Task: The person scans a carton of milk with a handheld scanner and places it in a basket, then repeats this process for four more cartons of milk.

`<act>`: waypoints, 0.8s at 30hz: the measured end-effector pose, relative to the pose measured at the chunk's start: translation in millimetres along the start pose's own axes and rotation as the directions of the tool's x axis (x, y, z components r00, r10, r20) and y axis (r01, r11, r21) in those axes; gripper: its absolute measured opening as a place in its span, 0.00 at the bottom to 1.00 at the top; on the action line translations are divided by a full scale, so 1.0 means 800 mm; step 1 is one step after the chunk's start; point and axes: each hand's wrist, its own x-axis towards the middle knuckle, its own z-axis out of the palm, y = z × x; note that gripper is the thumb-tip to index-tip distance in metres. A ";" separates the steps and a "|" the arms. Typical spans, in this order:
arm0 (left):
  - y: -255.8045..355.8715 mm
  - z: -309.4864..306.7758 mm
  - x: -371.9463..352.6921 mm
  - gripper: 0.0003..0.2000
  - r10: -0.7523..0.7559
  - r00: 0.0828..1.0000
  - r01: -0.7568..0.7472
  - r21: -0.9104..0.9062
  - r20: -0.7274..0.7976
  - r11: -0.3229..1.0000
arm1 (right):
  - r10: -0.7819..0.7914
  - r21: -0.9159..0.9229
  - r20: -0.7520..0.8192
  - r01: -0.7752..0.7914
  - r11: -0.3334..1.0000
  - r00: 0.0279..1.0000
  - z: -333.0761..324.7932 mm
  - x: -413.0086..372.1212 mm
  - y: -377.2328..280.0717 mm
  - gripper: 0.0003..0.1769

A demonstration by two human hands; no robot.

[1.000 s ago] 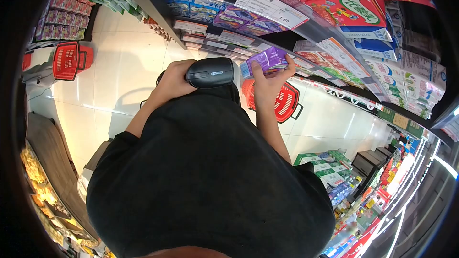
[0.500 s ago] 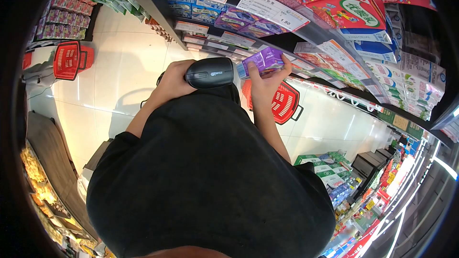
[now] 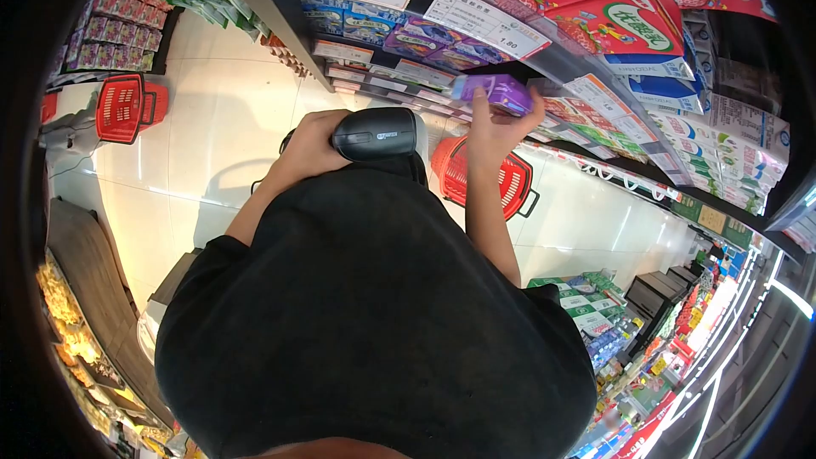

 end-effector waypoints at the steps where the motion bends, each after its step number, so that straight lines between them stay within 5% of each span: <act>1: 0.001 -0.001 0.000 0.24 -0.013 1.000 0.013 0.000 0.024 1.000 | -0.062 0.057 -0.080 0.067 0.996 0.995 0.005 0.004 -0.004 0.43; 6: -0.001 -0.002 -0.002 0.24 -0.010 1.000 0.010 0.012 0.028 1.000 | -0.352 -0.259 -0.171 0.303 0.917 0.920 -0.013 0.043 0.055 0.45; 8: 0.000 -0.002 -0.002 0.24 0.001 1.000 -0.001 0.009 0.019 1.000 | -0.457 -0.584 -0.012 0.365 0.725 0.889 -0.017 0.056 0.066 0.43; 9: 0.002 -0.003 -0.001 0.24 -0.005 1.000 0.005 0.006 0.027 1.000 | -0.457 -0.584 -0.012 0.365 0.725 0.889 -0.019 0.068 0.075 0.43; 11: 0.002 -0.003 -0.001 0.24 -0.005 0.999 0.005 0.004 0.042 1.000 | -0.227 -0.269 0.182 0.271 0.924 0.957 -0.018 0.088 0.082 0.43; 18: -0.001 -0.002 0.000 0.24 0.012 1.000 -0.012 -0.002 0.028 1.000 | -0.103 0.092 0.345 0.076 0.993 0.933 -0.024 0.087 0.068 0.41; 21: 0.002 0.000 0.003 0.24 0.020 0.999 -0.020 -0.006 0.031 1.000 | 0.035 -0.144 0.287 0.007 0.990 0.957 -0.017 0.070 0.047 0.43; 24: 0.004 0.002 0.006 0.24 0.018 0.999 -0.018 -0.017 0.044 1.000 | -0.036 -0.194 0.308 0.100 0.976 0.951 -0.026 0.075 0.076 0.45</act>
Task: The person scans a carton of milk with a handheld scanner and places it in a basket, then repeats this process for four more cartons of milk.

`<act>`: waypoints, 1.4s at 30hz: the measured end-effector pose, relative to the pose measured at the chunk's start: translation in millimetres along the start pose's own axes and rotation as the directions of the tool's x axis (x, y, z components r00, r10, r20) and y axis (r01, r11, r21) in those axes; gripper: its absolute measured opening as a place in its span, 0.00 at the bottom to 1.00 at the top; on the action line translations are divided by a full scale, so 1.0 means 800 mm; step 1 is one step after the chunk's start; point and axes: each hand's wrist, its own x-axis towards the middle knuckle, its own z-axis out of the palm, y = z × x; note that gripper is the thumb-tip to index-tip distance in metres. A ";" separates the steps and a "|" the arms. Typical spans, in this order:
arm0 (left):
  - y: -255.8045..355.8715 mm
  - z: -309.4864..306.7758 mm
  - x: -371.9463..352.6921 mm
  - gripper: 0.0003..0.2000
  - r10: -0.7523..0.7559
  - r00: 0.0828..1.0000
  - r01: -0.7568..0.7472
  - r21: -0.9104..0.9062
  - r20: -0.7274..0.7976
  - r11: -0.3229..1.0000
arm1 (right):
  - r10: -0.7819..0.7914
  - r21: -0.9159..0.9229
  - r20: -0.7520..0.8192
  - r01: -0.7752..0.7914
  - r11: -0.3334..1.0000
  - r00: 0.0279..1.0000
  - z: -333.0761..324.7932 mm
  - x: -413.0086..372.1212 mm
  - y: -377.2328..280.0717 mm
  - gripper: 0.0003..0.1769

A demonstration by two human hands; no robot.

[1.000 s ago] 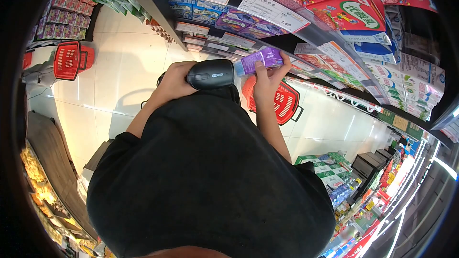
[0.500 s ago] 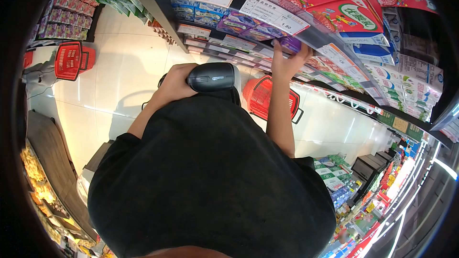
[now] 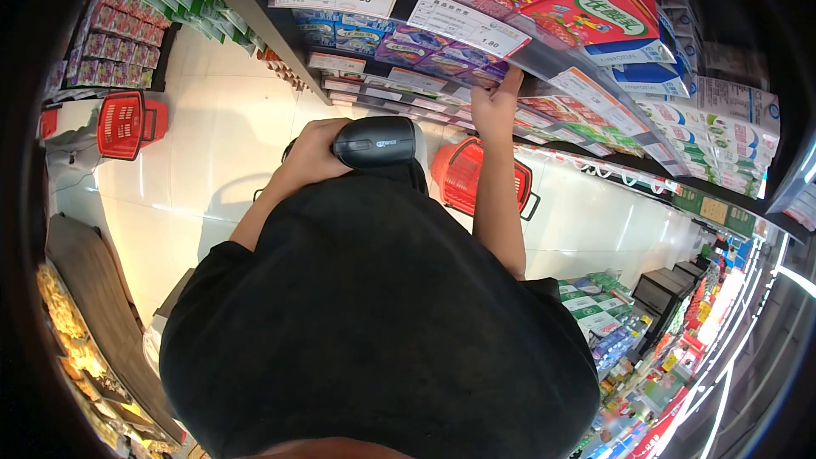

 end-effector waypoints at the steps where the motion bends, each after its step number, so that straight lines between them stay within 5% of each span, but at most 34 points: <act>1: 0.000 0.001 0.001 0.23 -0.004 1.000 0.004 -0.012 0.008 1.000 | 0.001 0.002 -0.010 -0.001 1.000 1.000 0.000 0.000 0.001 0.45; 3: -0.002 0.004 0.002 0.23 0.011 1.000 -0.011 -0.004 0.018 1.000 | -0.068 -0.205 0.020 0.071 0.976 0.997 -0.004 0.000 0.003 0.44; 5: -0.004 0.007 0.003 0.23 0.027 0.999 -0.027 0.007 0.024 1.000 | -0.069 -0.171 0.058 0.078 0.982 0.996 -0.012 0.004 -0.001 0.43; 8: -0.005 0.006 0.002 0.22 0.010 0.999 -0.009 -0.020 0.036 1.000 | -0.143 -0.042 0.058 0.146 0.988 0.988 -0.008 0.007 -0.038 0.41; 10: -0.003 0.006 0.000 0.22 0.024 1.000 -0.024 -0.033 0.013 0.999 | -0.164 0.253 -0.175 0.205 0.945 0.971 -0.004 0.005 -0.077 0.38; 12: 0.001 0.003 0.000 0.21 -0.010 1.000 0.011 -0.028 0.024 1.000 | -0.203 0.180 -0.282 0.260 0.949 0.938 -0.006 0.011 -0.072 0.33; 14: 0.003 0.003 -0.004 0.21 -0.052 0.998 0.053 -0.024 0.040 0.998 | -0.242 0.469 -0.264 0.344 0.814 0.934 -0.004 0.018 -0.078 0.26; 15: 0.002 0.003 -0.004 0.21 -0.050 0.998 0.050 -0.025 0.035 0.998 | -0.148 0.508 -0.247 0.258 0.822 0.958 0.002 0.021 -0.079 0.19; 19: 0.004 0.002 -0.006 0.20 -0.065 0.998 0.066 -0.033 0.024 0.997 | 0.032 0.602 -0.288 0.156 0.783 0.957 0.027 0.037 -0.051 0.17; 28: 0.001 0.002 -0.007 0.18 -0.047 0.999 0.047 -0.013 0.010 0.999 | 0.167 0.282 -0.245 -0.094 0.955 0.955 0.016 0.042 -0.050 0.14; 34: -0.002 0.003 -0.006 0.21 -0.032 0.999 0.032 -0.015 -0.011 0.999 | 0.417 0.611 -0.344 -0.137 0.780 0.841 0.016 0.071 0.004 0.15; 40: 0.000 0.002 -0.002 0.22 -0.042 0.999 0.042 -0.007 0.026 0.999 | 0.272 0.448 -0.270 -0.130 0.885 0.924 0.010 0.033 -0.050 0.20; 42: 0.000 0.002 -0.001 0.22 -0.049 0.998 0.049 -0.005 0.033 0.999 | -0.079 0.887 0.127 -0.077 0.456 0.989 -0.016 0.021 -0.058 0.21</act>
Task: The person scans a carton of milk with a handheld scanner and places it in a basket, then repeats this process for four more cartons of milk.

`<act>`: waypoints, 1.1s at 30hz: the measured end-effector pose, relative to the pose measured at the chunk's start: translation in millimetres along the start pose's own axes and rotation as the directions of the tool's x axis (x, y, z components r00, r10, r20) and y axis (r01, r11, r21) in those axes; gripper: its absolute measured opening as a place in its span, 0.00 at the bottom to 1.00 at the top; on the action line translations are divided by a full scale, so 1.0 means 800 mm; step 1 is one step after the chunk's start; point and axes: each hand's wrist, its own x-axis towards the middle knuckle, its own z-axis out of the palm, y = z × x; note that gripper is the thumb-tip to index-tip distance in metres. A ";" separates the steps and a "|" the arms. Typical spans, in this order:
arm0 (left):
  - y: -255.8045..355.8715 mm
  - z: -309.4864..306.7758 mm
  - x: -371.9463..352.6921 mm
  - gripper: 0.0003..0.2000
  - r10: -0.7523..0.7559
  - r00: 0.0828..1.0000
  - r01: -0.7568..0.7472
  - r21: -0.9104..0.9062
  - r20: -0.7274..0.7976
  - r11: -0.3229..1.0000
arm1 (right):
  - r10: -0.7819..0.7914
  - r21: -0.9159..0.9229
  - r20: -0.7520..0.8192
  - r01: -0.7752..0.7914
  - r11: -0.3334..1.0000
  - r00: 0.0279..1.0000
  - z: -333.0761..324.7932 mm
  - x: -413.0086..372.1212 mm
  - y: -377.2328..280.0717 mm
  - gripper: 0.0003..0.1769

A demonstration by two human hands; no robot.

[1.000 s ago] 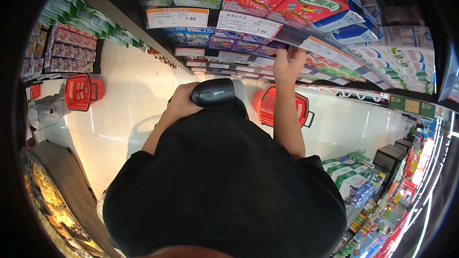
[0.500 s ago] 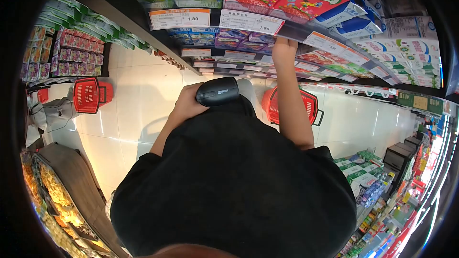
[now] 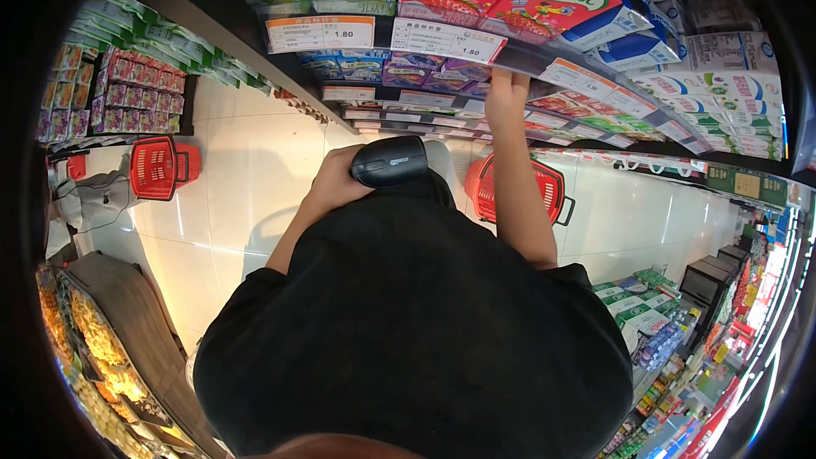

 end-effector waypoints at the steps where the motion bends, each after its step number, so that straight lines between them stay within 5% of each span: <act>1: 0.000 0.000 0.001 0.22 -0.007 1.000 0.007 0.002 0.007 1.000 | 0.000 -0.001 0.000 0.000 1.000 1.000 0.005 0.003 0.006 0.21; 3: -0.002 0.002 0.002 0.22 -0.002 1.000 0.002 -0.003 0.008 1.000 | -0.189 -0.337 -0.225 0.106 0.936 0.956 0.022 0.010 0.029 0.23; 16: -0.003 0.006 0.006 0.21 0.017 0.999 -0.017 0.015 0.034 1.000 | -0.358 -0.192 -0.187 0.323 0.927 0.915 0.047 0.020 0.038 0.23; 22: -0.007 0.012 0.002 0.22 0.045 0.999 -0.044 -0.021 0.014 0.999 | -0.250 -0.199 -0.118 0.224 0.954 0.961 0.037 0.016 0.023 0.20; 24: -0.004 0.011 0.000 0.22 0.034 0.999 -0.033 -0.022 0.019 0.999 | -0.089 -0.416 -0.299 -0.046 0.908 0.950 0.035 0.011 0.014 0.22; 25: -0.004 0.010 0.000 0.22 0.025 0.999 -0.024 -0.024 0.024 0.999 | -0.088 -0.415 -0.295 -0.045 0.909 0.951 0.034 0.011 0.018 0.22; 27: -0.003 0.009 -0.001 0.22 0.017 0.999 -0.017 -0.017 0.028 1.000 | -0.232 -0.709 -0.250 -0.015 0.705 0.940 0.030 0.012 0.028 0.18; 28: -0.003 0.008 -0.001 0.22 0.010 0.999 -0.010 -0.010 0.036 1.000 | -0.231 -0.709 -0.248 -0.014 0.705 0.941 0.035 0.010 0.018 0.18; 30: -0.005 0.007 -0.002 0.22 0.019 0.999 -0.019 -0.005 0.039 1.000 | -0.132 -0.960 0.097 0.128 0.251 0.986 0.045 0.002 -0.014 0.20; 33: -0.007 0.007 -0.004 0.22 0.015 0.999 -0.016 0.006 0.048 1.000 | -0.132 -0.941 0.115 0.151 0.302 0.984 0.017 0.008 -0.012 0.21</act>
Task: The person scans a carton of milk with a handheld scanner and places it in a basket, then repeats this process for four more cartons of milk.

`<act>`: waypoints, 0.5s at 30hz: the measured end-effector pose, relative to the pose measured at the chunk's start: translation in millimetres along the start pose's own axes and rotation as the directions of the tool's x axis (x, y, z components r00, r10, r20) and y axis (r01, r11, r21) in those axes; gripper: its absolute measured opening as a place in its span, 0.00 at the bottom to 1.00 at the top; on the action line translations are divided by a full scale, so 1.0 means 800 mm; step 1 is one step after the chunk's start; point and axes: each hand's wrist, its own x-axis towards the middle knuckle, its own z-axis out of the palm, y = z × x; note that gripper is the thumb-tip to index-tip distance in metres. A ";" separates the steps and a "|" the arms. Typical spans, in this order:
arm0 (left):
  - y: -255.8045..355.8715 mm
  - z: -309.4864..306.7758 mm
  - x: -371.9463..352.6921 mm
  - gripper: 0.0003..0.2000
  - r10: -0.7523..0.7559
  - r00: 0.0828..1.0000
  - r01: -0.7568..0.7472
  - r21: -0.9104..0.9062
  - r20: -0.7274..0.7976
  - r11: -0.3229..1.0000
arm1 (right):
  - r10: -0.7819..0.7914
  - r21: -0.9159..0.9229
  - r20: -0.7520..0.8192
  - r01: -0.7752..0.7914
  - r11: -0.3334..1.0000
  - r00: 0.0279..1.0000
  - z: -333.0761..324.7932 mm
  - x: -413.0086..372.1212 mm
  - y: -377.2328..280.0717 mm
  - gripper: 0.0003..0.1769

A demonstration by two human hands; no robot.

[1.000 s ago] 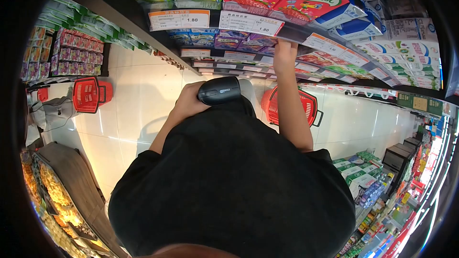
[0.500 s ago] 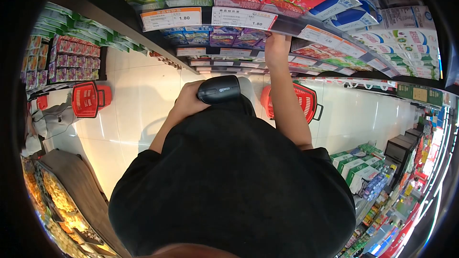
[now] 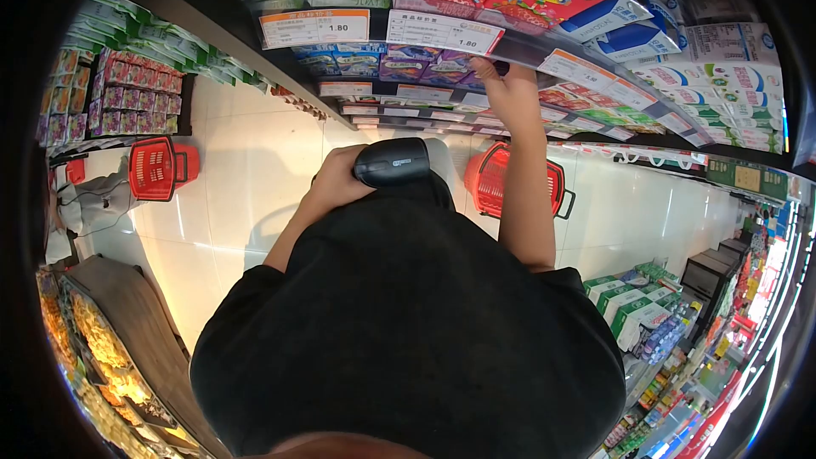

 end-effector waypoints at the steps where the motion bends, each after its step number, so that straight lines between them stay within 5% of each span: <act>1: 0.000 0.000 0.000 0.23 -0.009 1.000 0.009 0.007 0.005 1.000 | 0.001 0.000 0.001 -0.001 1.000 1.000 -0.002 0.000 0.001 0.21; 3: 0.003 -0.002 -0.002 0.23 -0.022 1.000 0.022 -0.001 0.002 1.000 | -0.028 -0.148 -0.009 0.026 0.989 1.000 -0.001 0.002 0.001 0.21; 10: 0.003 0.000 -0.003 0.23 -0.041 0.999 0.041 -0.011 -0.013 0.999 | 0.014 -0.159 0.037 -0.008 0.987 0.999 -0.008 0.003 -0.013 0.21; 12: 0.005 -0.001 0.000 0.23 -0.032 0.999 0.032 -0.019 -0.012 0.999 | 0.183 -0.051 0.130 -0.178 0.983 0.975 -0.015 0.002 -0.012 0.25; 15: 0.002 -0.002 0.000 0.23 -0.022 1.000 0.022 -0.020 -0.014 1.000 | 0.092 -0.199 0.169 -0.058 0.978 0.981 -0.023 -0.003 -0.023 0.30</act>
